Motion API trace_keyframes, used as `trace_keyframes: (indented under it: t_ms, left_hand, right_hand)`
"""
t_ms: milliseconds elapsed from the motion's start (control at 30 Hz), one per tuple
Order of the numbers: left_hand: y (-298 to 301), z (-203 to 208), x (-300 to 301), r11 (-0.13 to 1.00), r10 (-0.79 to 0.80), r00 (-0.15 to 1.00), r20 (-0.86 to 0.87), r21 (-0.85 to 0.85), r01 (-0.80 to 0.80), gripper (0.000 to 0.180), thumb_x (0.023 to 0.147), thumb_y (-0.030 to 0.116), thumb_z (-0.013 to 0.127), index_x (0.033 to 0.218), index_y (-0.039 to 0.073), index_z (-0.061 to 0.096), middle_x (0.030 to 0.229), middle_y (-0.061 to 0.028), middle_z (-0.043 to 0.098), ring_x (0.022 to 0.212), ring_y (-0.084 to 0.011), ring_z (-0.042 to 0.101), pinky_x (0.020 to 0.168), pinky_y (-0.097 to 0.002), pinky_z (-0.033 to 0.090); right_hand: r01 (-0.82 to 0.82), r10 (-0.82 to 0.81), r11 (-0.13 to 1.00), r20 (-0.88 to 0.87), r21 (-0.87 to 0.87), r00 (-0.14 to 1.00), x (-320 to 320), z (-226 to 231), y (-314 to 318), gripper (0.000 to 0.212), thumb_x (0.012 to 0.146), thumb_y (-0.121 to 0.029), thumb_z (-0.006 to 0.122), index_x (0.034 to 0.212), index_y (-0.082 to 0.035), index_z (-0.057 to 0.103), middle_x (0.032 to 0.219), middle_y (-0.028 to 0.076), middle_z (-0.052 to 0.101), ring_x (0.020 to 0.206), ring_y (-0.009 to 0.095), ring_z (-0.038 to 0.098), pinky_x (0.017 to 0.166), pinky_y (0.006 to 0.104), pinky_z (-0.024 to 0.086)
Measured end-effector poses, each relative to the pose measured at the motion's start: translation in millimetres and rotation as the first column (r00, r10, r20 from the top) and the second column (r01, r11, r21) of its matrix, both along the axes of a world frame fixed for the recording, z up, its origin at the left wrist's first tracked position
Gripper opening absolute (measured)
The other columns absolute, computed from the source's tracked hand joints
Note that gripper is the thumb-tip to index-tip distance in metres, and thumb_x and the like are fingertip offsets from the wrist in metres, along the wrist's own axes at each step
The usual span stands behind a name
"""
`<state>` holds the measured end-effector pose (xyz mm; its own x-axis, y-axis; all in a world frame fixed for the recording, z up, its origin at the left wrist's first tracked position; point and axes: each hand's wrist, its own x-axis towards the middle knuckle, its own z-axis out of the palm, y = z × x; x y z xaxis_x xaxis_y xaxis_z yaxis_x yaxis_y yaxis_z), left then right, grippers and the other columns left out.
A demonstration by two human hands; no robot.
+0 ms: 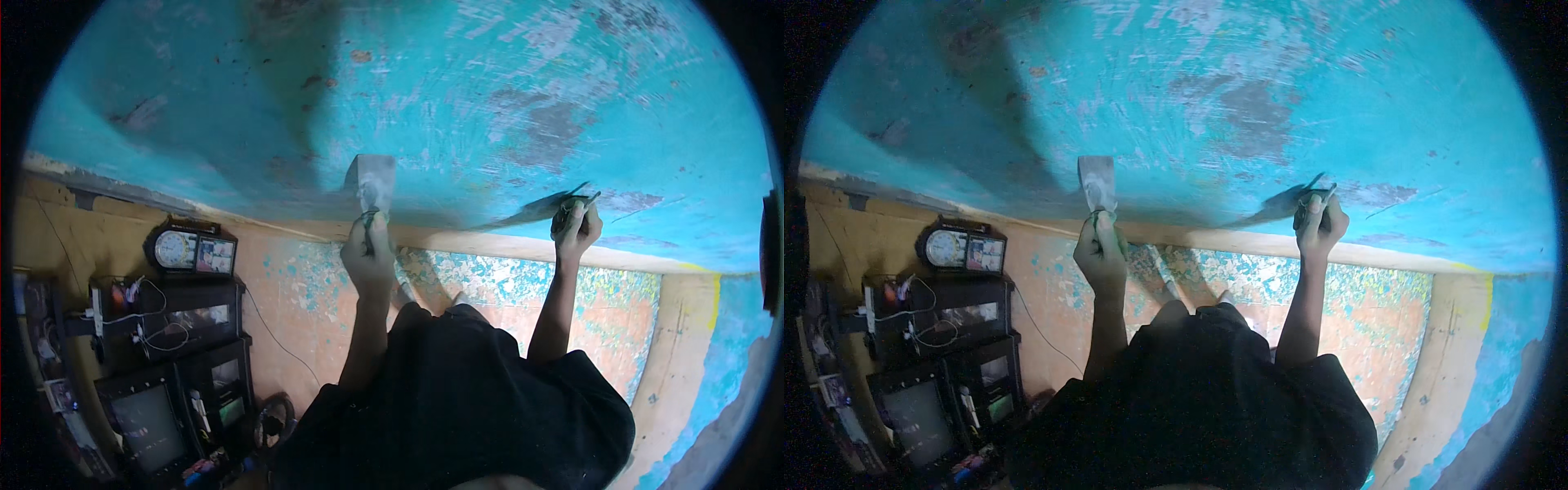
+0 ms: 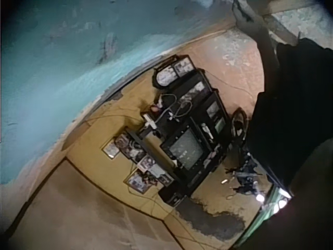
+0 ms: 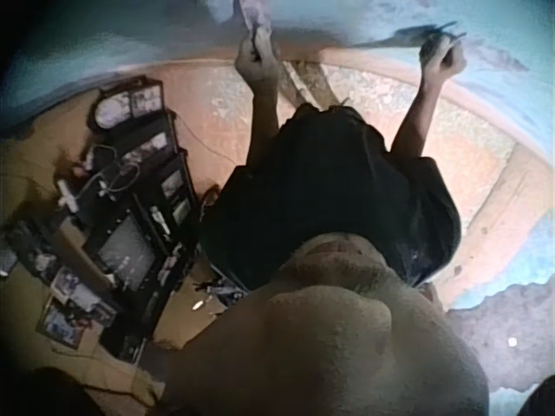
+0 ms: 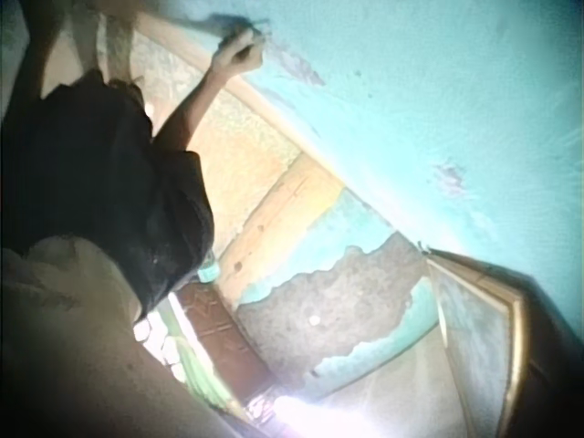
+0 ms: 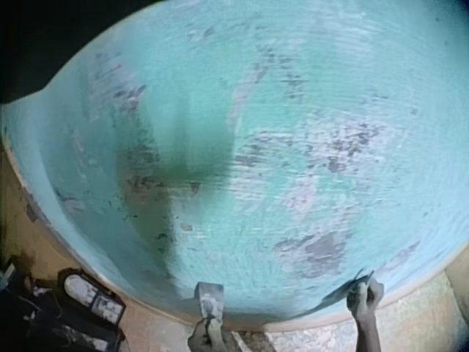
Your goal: The person scrapes paint off the wall using a scraper.
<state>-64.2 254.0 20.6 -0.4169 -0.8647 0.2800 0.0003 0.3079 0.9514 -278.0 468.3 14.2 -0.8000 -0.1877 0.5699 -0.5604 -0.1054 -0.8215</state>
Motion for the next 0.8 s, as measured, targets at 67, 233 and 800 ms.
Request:
trace_keyframes:
  t_ms: [67,233,800]
  left_hand:
    - [11,26,-12,0.992,-0.117,0.992,-0.056,0.033,0.119,0.026,0.101,0.021,0.049,0.088,0.0,0.057,0.056,0.0025,0.047,0.046,-0.004,0.04,0.043,-0.0238,0.032]
    - [28,16,-29,0.968,-0.209,0.977,0.034,-0.133,0.212,0.024,0.101,0.019,0.05,0.089,0.0,0.058,0.059,0.0022,0.048,0.052,-0.0041,0.044,0.047,-0.023,0.035]
    - [93,40,-48,0.974,-0.219,0.957,-0.19,0.023,0.227,0.031,0.103,0.022,0.043,0.116,-0.004,0.053,0.069,0.0003,0.049,0.056,-0.002,0.041,0.049,-0.0198,0.033]
  right_hand:
    - [0.003,-0.003,1.0,0.017,-0.004,1.0,0,0,1,0.037,0.099,-0.029,0.054,0.079,0.002,0.056,0.053,0.002,0.05,0.041,0.006,0.044,0.038,0.0229,0.033]
    - [-0.043,0.043,0.999,0.047,0.003,0.998,0,-2,0,0.032,0.099,-0.022,0.054,0.079,0.002,0.057,0.055,0.002,0.051,0.043,0.006,0.045,0.04,0.0228,0.033]
    - [-0.015,0.099,0.978,0.398,-0.207,0.912,1,-33,21,0.036,0.101,-0.035,0.049,0.083,-0.004,0.056,0.051,-0.002,0.041,0.037,0.004,0.035,0.035,0.0214,0.024]
